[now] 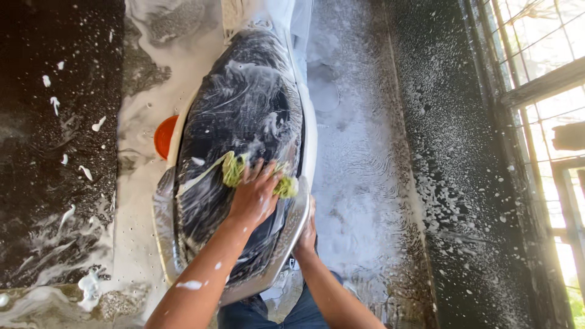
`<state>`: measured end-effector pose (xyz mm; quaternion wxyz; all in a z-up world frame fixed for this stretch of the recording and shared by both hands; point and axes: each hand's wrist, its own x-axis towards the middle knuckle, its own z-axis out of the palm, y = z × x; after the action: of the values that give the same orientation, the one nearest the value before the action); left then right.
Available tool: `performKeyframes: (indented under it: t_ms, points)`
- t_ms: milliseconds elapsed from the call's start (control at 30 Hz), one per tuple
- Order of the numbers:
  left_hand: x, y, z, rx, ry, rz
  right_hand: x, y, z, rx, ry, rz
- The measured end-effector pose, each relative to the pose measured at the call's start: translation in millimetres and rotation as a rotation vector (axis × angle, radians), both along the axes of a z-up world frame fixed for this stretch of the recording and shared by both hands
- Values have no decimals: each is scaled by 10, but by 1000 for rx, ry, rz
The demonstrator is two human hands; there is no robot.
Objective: The person sprays a white scooter with water from a hose, then uses a sponge and soapy water to scrub the seat, front panel, and handlebars.
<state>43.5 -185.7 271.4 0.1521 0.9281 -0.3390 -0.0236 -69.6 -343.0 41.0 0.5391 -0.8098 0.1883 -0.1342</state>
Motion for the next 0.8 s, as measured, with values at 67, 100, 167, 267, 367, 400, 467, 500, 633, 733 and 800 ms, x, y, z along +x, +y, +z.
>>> performKeyframes:
  t_ms: [67, 100, 167, 267, 367, 400, 467, 500, 633, 733, 800]
  points:
    - [-189, 363, 29, -30, -53, 19, 214, 109, 34, 540, -109, -121]
    - [-236, 555, 37, -11, -53, 79, 325, 49, 0, 815, -104, -165]
    - [-303, 855, 78, 26, -52, 194, 468, -104, 5, 1278, -99, -306]
    - [-462, 1024, 153, 61, 114, 373, 108, 76, 97, 969, -61, -362]
    - [-795, 1083, 145, 23, 96, 273, -371, 417, 391, 994, -229, -392]
    - [-855, 1126, 125, 27, 82, 228, -347, 373, 518, 1001, -203, -433]
    - [-895, 1237, 87, 43, 48, 136, -104, 194, 727, 1102, -144, -496]
    - [-807, 1267, 70, 17, 64, 157, 64, 61, 827, 1189, -115, -516]
    - [-254, 1185, 31, -82, 74, 323, 204, 89, 1011, 1249, -82, -459]
    - [-286, 1204, -45, -108, -42, 365, -465, 653, 750, 1148, -102, -459]
    - [-537, 1297, -160, -129, -79, 327, -612, 775, 481, 990, -85, -438]
